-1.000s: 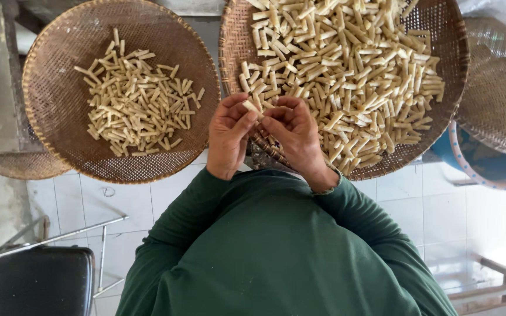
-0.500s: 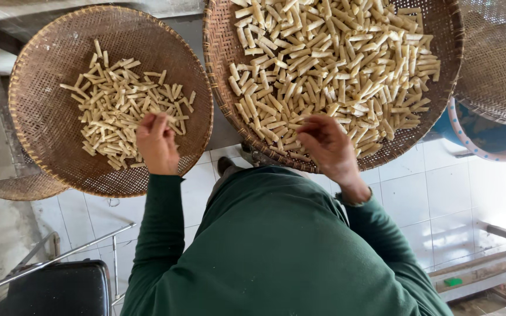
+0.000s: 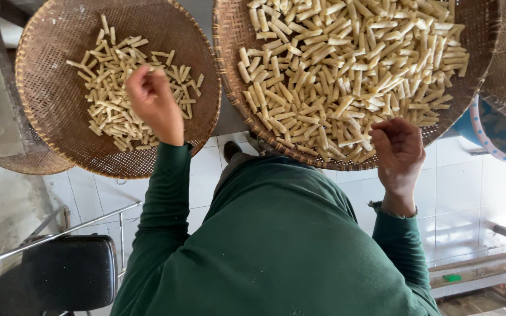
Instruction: The person picks up small cylindrical food items from a large woven basket, handles them to remove small fragments or debris, and places the sorted items into a smaller woven basket.
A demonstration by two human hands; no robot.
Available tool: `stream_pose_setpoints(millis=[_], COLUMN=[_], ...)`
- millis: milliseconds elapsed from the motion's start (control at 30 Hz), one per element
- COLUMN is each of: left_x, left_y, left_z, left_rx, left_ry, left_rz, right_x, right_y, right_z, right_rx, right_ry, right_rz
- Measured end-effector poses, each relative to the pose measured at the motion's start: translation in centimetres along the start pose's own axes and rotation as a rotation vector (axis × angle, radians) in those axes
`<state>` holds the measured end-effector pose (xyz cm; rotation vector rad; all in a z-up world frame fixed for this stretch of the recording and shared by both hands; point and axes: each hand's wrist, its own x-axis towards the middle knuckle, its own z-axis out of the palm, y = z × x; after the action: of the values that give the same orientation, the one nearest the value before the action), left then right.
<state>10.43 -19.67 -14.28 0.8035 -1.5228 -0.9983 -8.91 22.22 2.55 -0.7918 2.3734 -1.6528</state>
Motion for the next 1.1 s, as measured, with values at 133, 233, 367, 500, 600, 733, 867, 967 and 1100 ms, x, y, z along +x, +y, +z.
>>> stream_pose_setpoints(millis=[133,233,367,500,600,733,867,967,1100], left_x=[1.6,2.5,2.7,2.3,2.2,3.4,4.8,5.2,5.0], left_y=[7.9,10.1,9.8,8.7,8.2,7.9,7.7,7.2,7.1], left_z=[6.6,12.8,17.8,19.0,19.2,20.1,20.5,19.5,17.8], left_rx=[-0.032,0.14,0.51,0.563,0.564,0.482,0.514,0.526,0.497], left_ry=[-0.515,-0.778,-0.987,-1.079,-1.035,-1.095,-1.098,-0.859,-0.929], left_rz=[0.381,0.704,0.856,0.898,0.966,0.88,0.652,0.834,0.816], right_x=[0.1,0.2,0.5,-0.1,-0.3,-0.1,0.0,-0.1,-0.2], right_y=[1.1,2.2,3.1,3.2,3.2,3.1,3.2,3.3,3.3], right_z=[-1.1,-2.0,-2.3,-2.4,-2.5,-2.8,-2.8,-2.9,-2.8], right_rx=[-0.25,-0.338,-0.345,-0.287,-0.279,-0.253,-0.259,-0.259,-0.25], right_ry=[0.019,-0.009,-0.047,-0.015,0.008,-0.014,-0.028,-0.039,-0.03], right_rz=[-0.158,-0.224,-0.294,-0.261,-0.226,-0.258,-0.28,-0.288,-0.293])
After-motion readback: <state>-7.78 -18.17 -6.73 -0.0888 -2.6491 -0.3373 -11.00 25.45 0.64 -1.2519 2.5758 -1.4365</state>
